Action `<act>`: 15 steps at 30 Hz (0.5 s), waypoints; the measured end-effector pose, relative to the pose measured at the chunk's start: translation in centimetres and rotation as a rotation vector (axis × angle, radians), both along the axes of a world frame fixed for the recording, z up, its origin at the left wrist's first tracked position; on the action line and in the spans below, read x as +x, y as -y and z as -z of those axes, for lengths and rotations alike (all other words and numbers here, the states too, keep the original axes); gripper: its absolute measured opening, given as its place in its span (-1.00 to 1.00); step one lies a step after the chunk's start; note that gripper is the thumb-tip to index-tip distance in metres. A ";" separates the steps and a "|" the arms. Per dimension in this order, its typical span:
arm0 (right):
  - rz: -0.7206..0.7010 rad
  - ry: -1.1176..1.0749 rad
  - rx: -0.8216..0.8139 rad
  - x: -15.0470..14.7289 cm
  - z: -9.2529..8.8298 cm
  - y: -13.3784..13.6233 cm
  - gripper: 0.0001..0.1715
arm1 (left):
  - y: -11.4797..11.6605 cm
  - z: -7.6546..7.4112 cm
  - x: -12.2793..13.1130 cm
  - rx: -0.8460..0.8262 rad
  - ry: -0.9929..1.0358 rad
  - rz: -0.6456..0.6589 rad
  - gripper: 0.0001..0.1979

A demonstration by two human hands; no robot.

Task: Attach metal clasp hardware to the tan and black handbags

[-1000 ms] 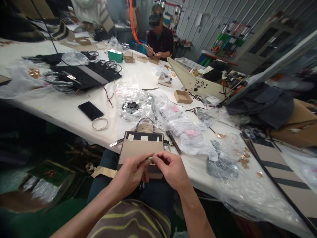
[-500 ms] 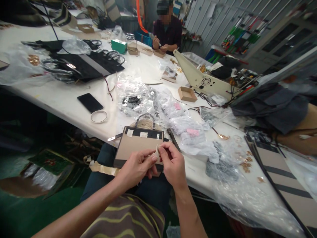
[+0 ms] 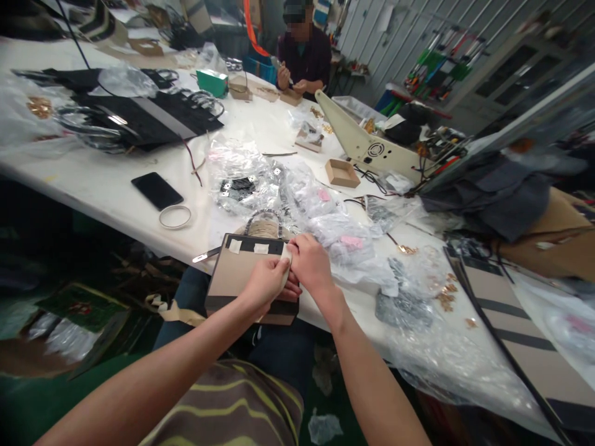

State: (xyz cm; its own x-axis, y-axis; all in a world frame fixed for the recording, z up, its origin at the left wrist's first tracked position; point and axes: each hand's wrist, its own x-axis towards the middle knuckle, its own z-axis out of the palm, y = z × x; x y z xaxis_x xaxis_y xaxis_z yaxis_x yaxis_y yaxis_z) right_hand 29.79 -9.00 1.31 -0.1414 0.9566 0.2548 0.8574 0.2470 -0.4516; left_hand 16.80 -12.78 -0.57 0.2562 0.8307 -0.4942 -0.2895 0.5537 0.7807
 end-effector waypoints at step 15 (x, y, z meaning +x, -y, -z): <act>-0.025 -0.016 -0.005 0.8 2.1 -1.3 -0.80 | -1.7 0.3 0.8 -0.126 0.026 0.047 -0.62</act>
